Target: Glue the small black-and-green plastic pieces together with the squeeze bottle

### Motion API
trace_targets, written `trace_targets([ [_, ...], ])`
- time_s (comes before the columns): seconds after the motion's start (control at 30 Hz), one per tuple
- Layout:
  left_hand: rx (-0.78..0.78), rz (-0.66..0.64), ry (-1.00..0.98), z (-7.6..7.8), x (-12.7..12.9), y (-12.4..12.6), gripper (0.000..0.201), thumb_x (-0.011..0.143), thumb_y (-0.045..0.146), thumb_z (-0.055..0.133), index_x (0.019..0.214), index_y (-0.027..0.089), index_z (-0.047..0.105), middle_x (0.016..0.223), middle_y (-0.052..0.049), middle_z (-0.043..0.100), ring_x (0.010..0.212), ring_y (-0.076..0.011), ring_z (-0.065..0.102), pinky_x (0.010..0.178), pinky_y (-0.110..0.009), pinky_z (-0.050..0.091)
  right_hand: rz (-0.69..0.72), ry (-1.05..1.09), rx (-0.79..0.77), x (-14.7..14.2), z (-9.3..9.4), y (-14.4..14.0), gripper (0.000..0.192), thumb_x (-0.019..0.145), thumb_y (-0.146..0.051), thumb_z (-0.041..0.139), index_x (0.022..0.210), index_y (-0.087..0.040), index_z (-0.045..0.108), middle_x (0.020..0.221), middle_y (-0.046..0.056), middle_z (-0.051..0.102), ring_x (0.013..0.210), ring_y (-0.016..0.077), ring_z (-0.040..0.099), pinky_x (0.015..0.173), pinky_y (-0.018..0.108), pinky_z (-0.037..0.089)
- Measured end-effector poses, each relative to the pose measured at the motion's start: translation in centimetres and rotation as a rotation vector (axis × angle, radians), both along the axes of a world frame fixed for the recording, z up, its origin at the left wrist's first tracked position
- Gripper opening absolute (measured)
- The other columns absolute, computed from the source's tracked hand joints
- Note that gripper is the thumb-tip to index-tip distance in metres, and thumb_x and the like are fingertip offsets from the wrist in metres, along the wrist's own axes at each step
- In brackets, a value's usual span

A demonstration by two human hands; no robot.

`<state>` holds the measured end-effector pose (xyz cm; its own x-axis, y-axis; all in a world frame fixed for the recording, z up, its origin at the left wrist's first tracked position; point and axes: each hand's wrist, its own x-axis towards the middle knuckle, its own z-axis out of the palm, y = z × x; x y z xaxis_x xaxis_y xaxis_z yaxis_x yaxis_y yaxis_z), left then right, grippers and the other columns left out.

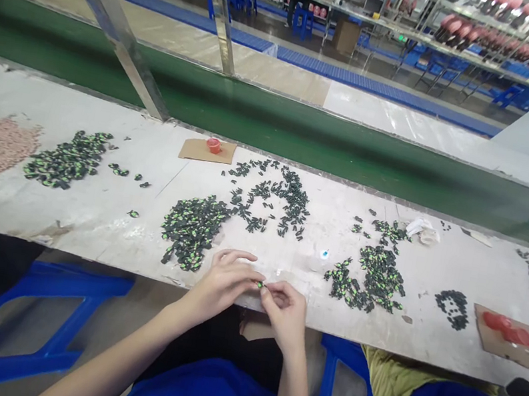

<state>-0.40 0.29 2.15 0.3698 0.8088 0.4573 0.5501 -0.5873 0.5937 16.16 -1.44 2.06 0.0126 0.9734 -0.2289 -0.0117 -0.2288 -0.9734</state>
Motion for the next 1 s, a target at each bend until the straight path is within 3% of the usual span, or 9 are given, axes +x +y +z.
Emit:
trace_targets([
  [0.1, -0.138, 0.104, 0.038, 0.1, -0.6, 0.8, 0.023, 0.087, 0.019, 0.057, 0.109, 0.026, 0.06, 0.09, 0.0, 0.073, 0.108, -0.0227, 0.057, 0.098, -0.044, 0.028, -0.116, -0.208, 0.066, 3.4, -0.5, -0.9, 0.036, 0.063, -0.051, 0.074, 0.067, -0.016, 0.067, 0.063, 0.005, 0.068, 0.053, 0.0158, 0.061, 0.051, 0.026, 0.051],
  [0.27, -0.158, 0.527, 0.112, 0.7, -3.8, 4.0, 0.011, 0.086, 0.02, 0.058, 0.095, 0.022, 0.064, 0.098, -0.005, 0.072, 0.108, -0.0268, 0.056, 0.093, -0.047, 0.032, -0.624, -0.722, 0.24, 9.4, -0.3, -0.3, 0.047, 0.067, -0.059, 0.067, 0.081, -0.014, 0.071, 0.076, 0.01, 0.07, 0.064, 0.0206, 0.063, 0.066, 0.032, 0.052],
  [0.33, -0.109, 0.576, 0.163, 0.8, -4.9, 5.5, 0.012, 0.086, 0.016, 0.056, 0.09, 0.022, 0.065, 0.096, -0.005, 0.072, 0.106, -0.0269, 0.055, 0.092, -0.047, 0.034, -0.66, -0.87, 0.278, 10.3, 0.0, 0.6, 0.058, 0.071, -0.066, 0.058, 0.089, -0.012, 0.072, 0.088, 0.014, 0.069, 0.069, 0.0224, 0.062, 0.071, 0.036, 0.05],
  [0.43, -0.054, 0.537, 0.263, 0.6, -5.5, 7.5, 0.013, 0.082, 0.013, 0.057, 0.086, 0.021, 0.067, 0.092, -0.007, 0.071, 0.099, -0.0279, 0.055, 0.087, -0.047, 0.036, -0.6, -1.032, 0.443, 9.9, -0.2, 2.1, 0.074, 0.073, -0.077, 0.044, 0.099, -0.013, 0.071, 0.105, 0.018, 0.063, 0.093, 0.0312, 0.058, 0.086, 0.046, 0.043],
  [0.57, -0.034, 0.484, 0.329, -0.3, -4.9, 9.5, 0.013, 0.079, 0.012, 0.061, 0.087, 0.019, 0.068, 0.092, -0.011, 0.069, 0.098, -0.0302, 0.054, 0.082, -0.046, 0.038, -0.478, -1.136, 0.64, 7.9, -1.6, 3.7, 0.078, 0.073, -0.08, 0.041, 0.1, -0.013, 0.069, 0.105, 0.02, 0.061, 0.115, 0.0379, 0.043, 0.095, 0.054, 0.033],
  [0.7, -0.043, 0.44, 0.347, -1.0, -4.5, 10.7, 0.014, 0.079, 0.009, 0.058, 0.083, 0.018, 0.068, 0.09, -0.011, 0.068, 0.095, -0.0287, 0.054, 0.08, -0.043, 0.039, -0.486, -1.107, 0.599, 6.3, -2.4, 4.7, 0.067, 0.074, -0.077, 0.044, 0.094, -0.018, 0.066, 0.109, 0.018, 0.062, 0.122, 0.0398, 0.035, 0.096, 0.057, 0.028],
  [0.8, -0.056, 0.414, 0.34, -0.9, -4.7, 11.0, 0.018, 0.082, 0.007, 0.055, 0.078, 0.018, 0.068, 0.084, -0.011, 0.068, 0.092, -0.0276, 0.055, 0.08, -0.043, 0.038, -0.423, -0.961, 0.586, 5.7, -1.7, 4.8, 0.053, 0.075, -0.07, 0.051, 0.086, -0.019, 0.06, 0.107, 0.017, 0.064, 0.122, 0.0377, 0.04, 0.098, 0.056, 0.029],
  [0.93, -0.078, 0.354, 0.296, -0.1, -4.7, 9.7, 0.018, 0.085, 0.01, 0.055, 0.08, 0.02, 0.069, 0.082, -0.006, 0.07, 0.09, -0.0246, 0.057, 0.078, -0.039, 0.041, -0.379, -0.505, 0.409, 5.4, -0.6, 4.0, 0.04, 0.069, -0.052, 0.07, 0.082, -0.022, 0.048, 0.097, 0.012, 0.069, 0.097, 0.0288, 0.062, 0.084, 0.043, 0.047],
  [1.0, -0.089, 0.285, 0.198, 0.1, -4.1, 8.3, 0.017, 0.086, 0.013, 0.054, 0.086, 0.021, 0.069, 0.084, -0.004, 0.071, 0.087, -0.0216, 0.058, 0.077, -0.036, 0.043, -0.39, -0.3, 0.311, 5.3, -0.5, 3.5, 0.04, 0.065, -0.048, 0.075, 0.08, -0.022, 0.048, 0.085, 0.008, 0.07, 0.079, 0.0244, 0.066, 0.071, 0.037, 0.05],
])
